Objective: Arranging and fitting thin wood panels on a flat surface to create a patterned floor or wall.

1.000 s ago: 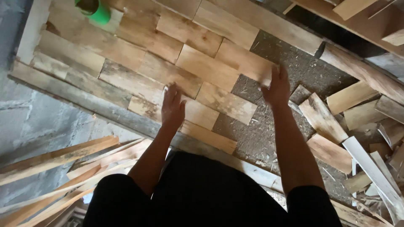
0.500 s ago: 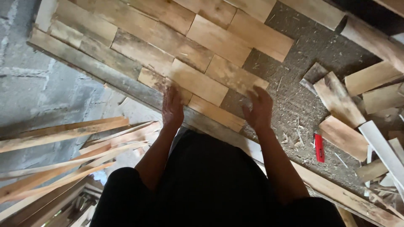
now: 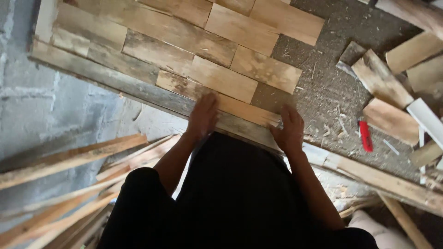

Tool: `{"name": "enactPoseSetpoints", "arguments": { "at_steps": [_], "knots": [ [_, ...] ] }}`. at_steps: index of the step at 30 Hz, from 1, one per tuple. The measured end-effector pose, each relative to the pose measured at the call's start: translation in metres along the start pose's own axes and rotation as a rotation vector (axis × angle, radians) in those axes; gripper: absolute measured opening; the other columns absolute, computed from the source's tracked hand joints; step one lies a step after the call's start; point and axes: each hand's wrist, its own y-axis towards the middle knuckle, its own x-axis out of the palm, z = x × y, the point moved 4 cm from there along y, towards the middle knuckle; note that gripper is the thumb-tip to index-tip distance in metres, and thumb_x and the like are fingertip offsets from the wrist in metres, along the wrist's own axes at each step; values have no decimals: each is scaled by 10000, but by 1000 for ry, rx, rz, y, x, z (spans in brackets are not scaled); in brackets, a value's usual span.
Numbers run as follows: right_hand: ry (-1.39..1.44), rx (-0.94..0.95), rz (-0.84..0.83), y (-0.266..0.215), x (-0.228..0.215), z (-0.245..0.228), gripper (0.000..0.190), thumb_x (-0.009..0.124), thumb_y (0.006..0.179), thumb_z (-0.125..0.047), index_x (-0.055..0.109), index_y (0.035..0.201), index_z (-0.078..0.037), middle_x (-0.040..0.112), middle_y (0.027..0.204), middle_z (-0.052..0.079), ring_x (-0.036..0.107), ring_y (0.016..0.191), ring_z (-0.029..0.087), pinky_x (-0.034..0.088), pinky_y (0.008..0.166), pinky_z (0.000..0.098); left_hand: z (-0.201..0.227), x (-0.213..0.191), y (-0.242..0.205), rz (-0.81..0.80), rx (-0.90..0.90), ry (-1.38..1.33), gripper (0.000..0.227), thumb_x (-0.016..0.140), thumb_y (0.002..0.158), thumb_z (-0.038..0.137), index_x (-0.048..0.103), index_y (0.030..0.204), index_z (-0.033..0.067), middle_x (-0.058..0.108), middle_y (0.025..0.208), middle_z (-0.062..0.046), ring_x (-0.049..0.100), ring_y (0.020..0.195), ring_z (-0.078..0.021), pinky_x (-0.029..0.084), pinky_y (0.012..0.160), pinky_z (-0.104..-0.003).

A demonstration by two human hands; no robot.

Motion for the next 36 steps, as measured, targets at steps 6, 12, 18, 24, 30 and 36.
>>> {"name": "enactPoseSetpoints", "arguments": {
  "at_steps": [6, 12, 18, 24, 30, 36],
  "knots": [
    [-6, 107, 9, -5, 16, -19, 745, 884, 785, -303, 567, 1416, -65, 447, 1558, 276, 454, 1375, 486, 440, 1101, 546, -16, 9, 6, -208, 96, 77, 638, 710, 838, 226, 532, 1372, -75, 432, 1532, -289, 380, 1452, -471, 295, 1224, -573],
    [32, 177, 24, -13, 26, -22, 731, 863, 830, -244, 540, 1463, -71, 467, 1560, 229, 470, 1390, 454, 448, 1100, 552, -22, 18, -5, -181, 291, 32, 631, 725, 897, 296, 557, 1396, -52, 449, 1562, -230, 362, 1500, -430, 263, 1247, -560],
    [-40, 311, 16, -13, 28, -33, 677, 873, 784, -228, 610, 1401, -138, 496, 1537, 167, 485, 1364, 408, 428, 1093, 536, -17, 9, -8, -147, 331, 29, 664, 720, 933, 321, 523, 1429, -74, 440, 1587, -236, 340, 1516, -402, 238, 1252, -555],
    [-102, 329, 39, -16, 30, -40, 614, 859, 818, -271, 649, 1387, -172, 546, 1463, 107, 500, 1327, 376, 384, 1080, 553, -21, 12, -8, -127, 335, -16, 659, 691, 910, 296, 527, 1430, -74, 435, 1585, -250, 338, 1523, -391, 239, 1271, -543],
    [-70, 333, 84, -22, 45, -32, 537, 842, 821, -233, 679, 1331, -189, 554, 1456, 99, 504, 1322, 372, 405, 1072, 533, -25, 22, -9, -156, 349, 28, 627, 675, 967, 311, 516, 1429, -81, 424, 1599, -262, 347, 1520, -422, 253, 1248, -543],
    [-50, 345, 75, -18, 43, -37, 538, 854, 786, -163, 697, 1301, -178, 571, 1429, 98, 509, 1306, 374, 440, 1080, 504, -28, 24, -10, -133, 377, 11, 656, 680, 957, 315, 509, 1441, -94, 402, 1598, -266, 355, 1525, -426, 264, 1272, -543]
  ]
}}
